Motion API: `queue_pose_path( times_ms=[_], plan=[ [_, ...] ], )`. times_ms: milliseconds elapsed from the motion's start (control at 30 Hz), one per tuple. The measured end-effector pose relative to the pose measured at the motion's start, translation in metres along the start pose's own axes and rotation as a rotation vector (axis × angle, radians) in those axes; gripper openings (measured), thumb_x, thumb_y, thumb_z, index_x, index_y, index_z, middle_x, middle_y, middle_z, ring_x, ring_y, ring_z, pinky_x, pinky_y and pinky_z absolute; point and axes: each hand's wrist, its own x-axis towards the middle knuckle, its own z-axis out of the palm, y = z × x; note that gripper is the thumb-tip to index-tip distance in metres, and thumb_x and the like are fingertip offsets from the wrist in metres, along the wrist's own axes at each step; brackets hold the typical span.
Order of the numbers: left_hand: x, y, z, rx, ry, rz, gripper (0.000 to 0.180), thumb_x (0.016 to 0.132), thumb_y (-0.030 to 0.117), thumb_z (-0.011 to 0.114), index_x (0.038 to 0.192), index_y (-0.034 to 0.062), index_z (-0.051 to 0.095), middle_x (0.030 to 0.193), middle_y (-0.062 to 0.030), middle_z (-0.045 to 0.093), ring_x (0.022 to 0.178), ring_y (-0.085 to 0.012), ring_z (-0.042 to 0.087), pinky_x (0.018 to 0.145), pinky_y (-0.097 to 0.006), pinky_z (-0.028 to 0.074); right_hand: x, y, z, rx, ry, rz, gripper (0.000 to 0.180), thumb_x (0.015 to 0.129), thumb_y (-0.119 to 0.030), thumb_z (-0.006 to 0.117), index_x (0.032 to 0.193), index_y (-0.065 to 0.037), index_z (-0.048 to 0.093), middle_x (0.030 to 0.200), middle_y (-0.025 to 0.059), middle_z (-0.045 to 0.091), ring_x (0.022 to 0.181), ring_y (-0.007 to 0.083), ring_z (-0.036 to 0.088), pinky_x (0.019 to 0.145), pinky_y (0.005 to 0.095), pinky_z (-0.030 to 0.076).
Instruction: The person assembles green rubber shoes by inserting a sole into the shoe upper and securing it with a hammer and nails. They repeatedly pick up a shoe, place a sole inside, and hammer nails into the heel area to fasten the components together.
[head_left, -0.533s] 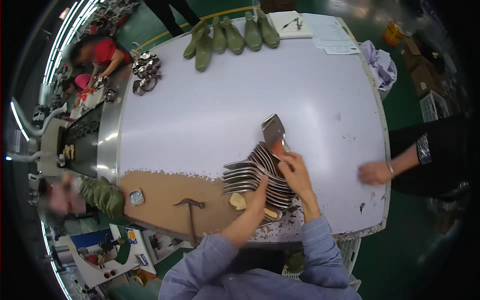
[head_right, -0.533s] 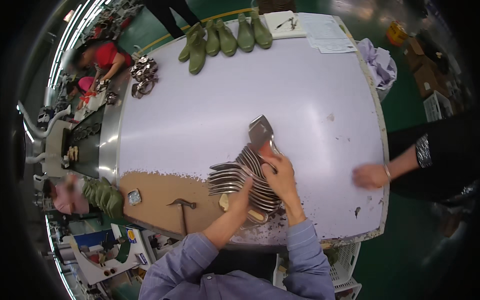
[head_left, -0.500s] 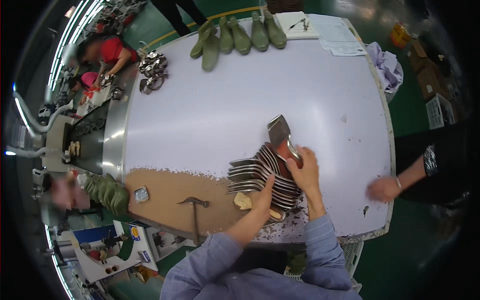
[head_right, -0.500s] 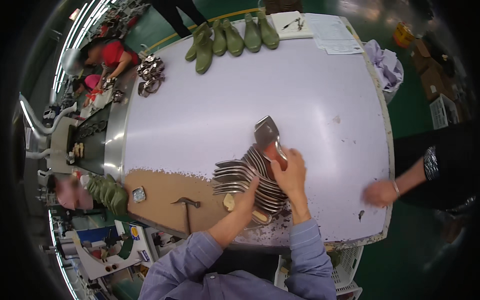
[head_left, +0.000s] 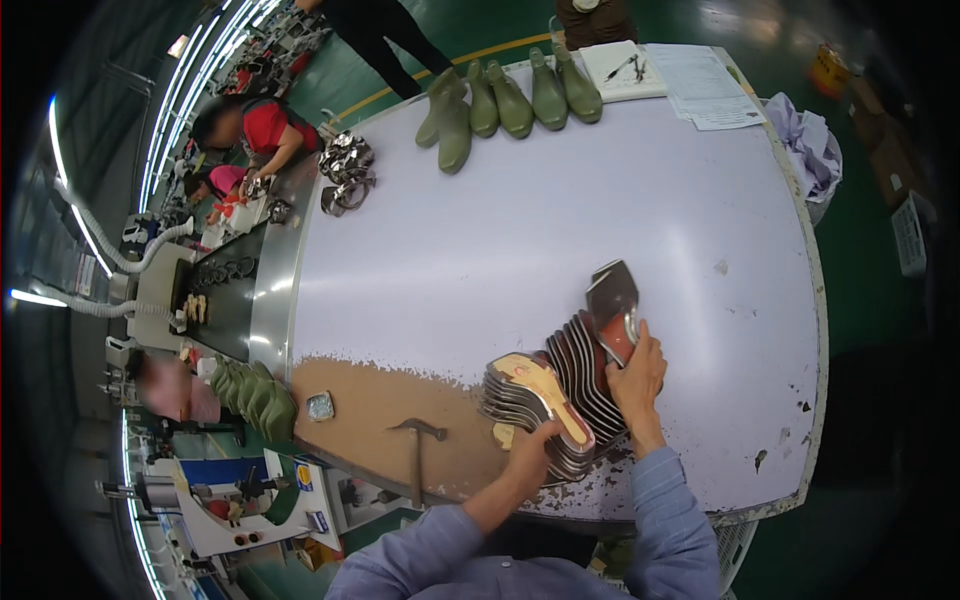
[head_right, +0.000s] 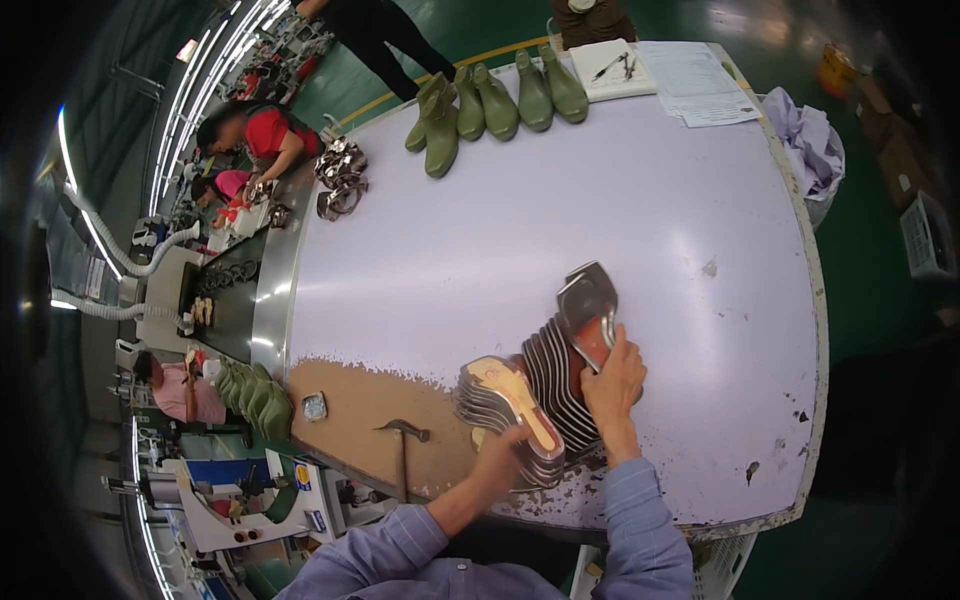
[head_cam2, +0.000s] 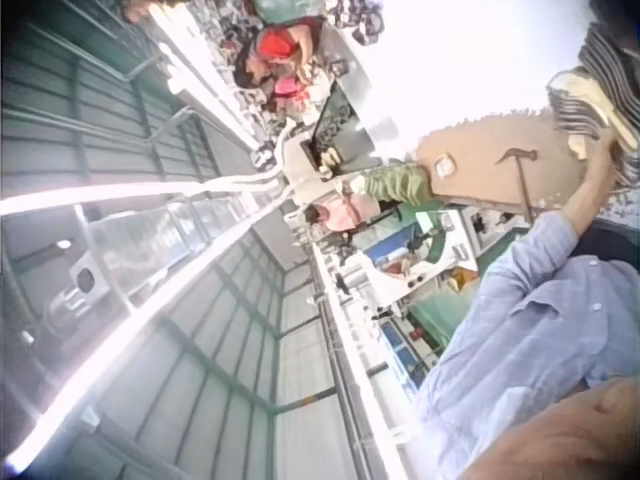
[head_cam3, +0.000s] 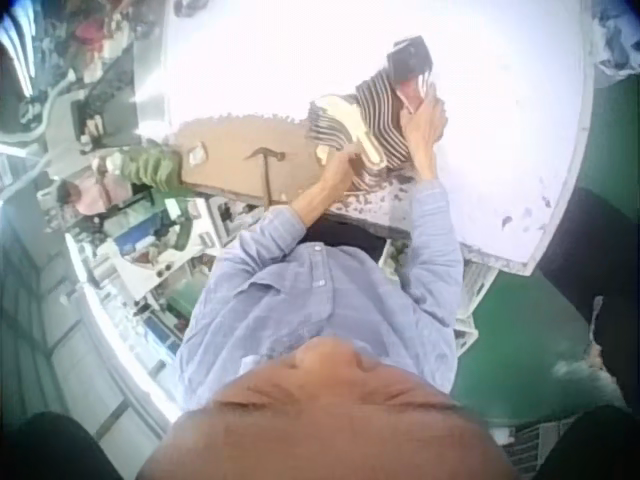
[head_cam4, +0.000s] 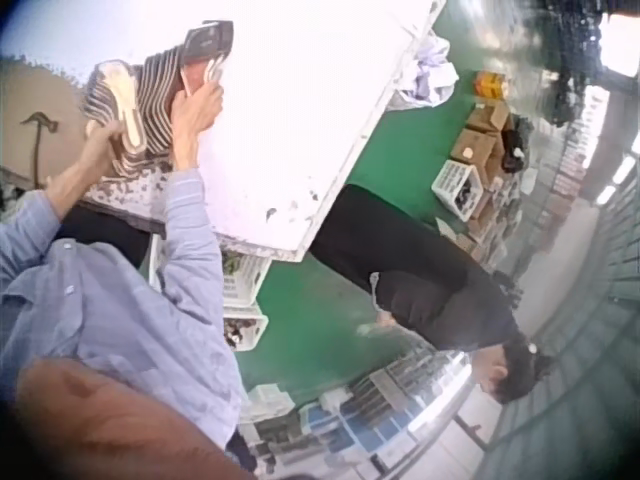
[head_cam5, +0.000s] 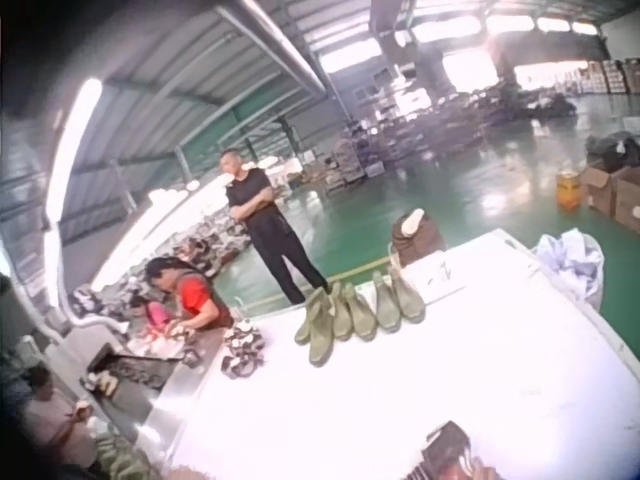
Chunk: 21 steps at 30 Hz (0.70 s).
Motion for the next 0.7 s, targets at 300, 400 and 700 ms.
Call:
queue_pose_path(
  times_ms=[300,400,700],
  plan=[
    [-0.042,-0.005,-0.036,0.057,-0.293,0.360,0.082,0.084,-0.004,0.075,0.150,0.0017,0.027,0.143,-0.0123,0.047,0.135,-0.0235,0.048,0.113,-0.039,0.040,-0.009,0.013,-0.081,0.624,0.098,0.165,0.043,0.090,-0.019,0.070,0.126,0.000,0.056,0.105,0.0100,0.061,0.096,0.0211,0.061,0.086,0.0349,0.051],
    [-0.044,0.002,-0.054,0.060,-0.376,0.376,0.087,0.084,0.006,0.079,0.151,-0.0002,0.025,0.146,-0.0136,0.044,0.137,-0.0246,0.046,0.115,-0.040,0.037,-0.024,-0.037,-0.102,0.923,-0.107,0.323,0.045,0.103,-0.049,0.054,0.100,-0.006,0.063,0.075,0.0036,0.064,0.061,0.0091,0.060,0.050,0.0212,0.045],
    [-0.089,0.087,-0.172,0.425,0.276,0.647,0.093,0.078,0.012,0.080,0.153,-0.0026,0.026,0.144,-0.0170,0.046,0.137,-0.0269,0.045,0.115,-0.039,0.036,-0.140,-0.186,0.033,0.807,-0.482,0.123,0.042,0.099,-0.024,0.071,0.128,0.003,0.056,0.111,0.0115,0.068,0.098,0.0167,0.062,0.089,0.0305,0.050]
  ],
)
